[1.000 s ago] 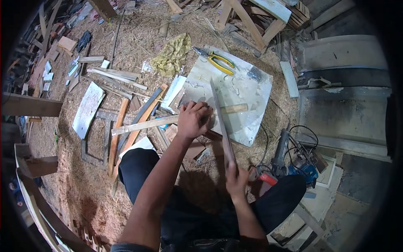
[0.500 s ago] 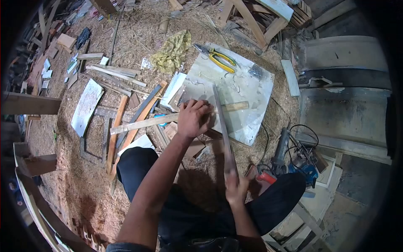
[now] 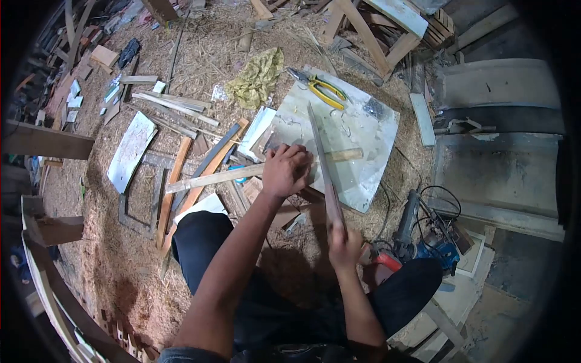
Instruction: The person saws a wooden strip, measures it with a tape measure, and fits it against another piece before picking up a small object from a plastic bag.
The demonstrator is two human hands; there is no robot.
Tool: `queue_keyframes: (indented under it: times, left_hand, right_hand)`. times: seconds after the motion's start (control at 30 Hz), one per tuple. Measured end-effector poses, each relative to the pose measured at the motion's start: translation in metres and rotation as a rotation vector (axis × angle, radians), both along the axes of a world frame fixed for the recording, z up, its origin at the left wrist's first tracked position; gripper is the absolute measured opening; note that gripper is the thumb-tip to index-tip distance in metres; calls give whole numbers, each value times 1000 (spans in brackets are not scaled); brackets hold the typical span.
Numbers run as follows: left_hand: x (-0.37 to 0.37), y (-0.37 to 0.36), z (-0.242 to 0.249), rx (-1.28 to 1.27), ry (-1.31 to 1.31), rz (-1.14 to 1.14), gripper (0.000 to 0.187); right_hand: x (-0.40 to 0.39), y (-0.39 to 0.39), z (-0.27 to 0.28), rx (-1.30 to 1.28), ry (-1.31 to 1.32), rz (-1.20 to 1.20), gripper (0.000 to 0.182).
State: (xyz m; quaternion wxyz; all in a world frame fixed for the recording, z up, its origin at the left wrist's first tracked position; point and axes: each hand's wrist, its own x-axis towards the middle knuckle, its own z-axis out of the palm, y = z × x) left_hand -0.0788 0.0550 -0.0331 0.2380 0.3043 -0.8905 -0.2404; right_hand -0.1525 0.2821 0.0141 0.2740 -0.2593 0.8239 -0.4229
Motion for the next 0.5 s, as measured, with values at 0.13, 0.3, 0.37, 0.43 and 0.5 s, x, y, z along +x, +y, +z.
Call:
queue_keyframes:
  times: [0.13,0.3,0.37,0.43,0.5]
  left_hand:
    - [-2,1,-4,-17,11,10,32]
    - [2,6,-8,9,-4,-10,35]
    - [0,1,-6,9,-34,-9,34]
    - [2,6,-8,-18,-87,-8,33]
    - [-2,4,-9,-83,-43,13,32]
  right_hand:
    - [24,70,11,-80,-154,-43,51]
    - [-9,-18,0,-99,-29,23,47]
    - [-6,8,-7,-106,-22,10,45]
    - [22,72,1,-138,-81,-31,47]
    - [30,89,10,-111,-100,-69,52]
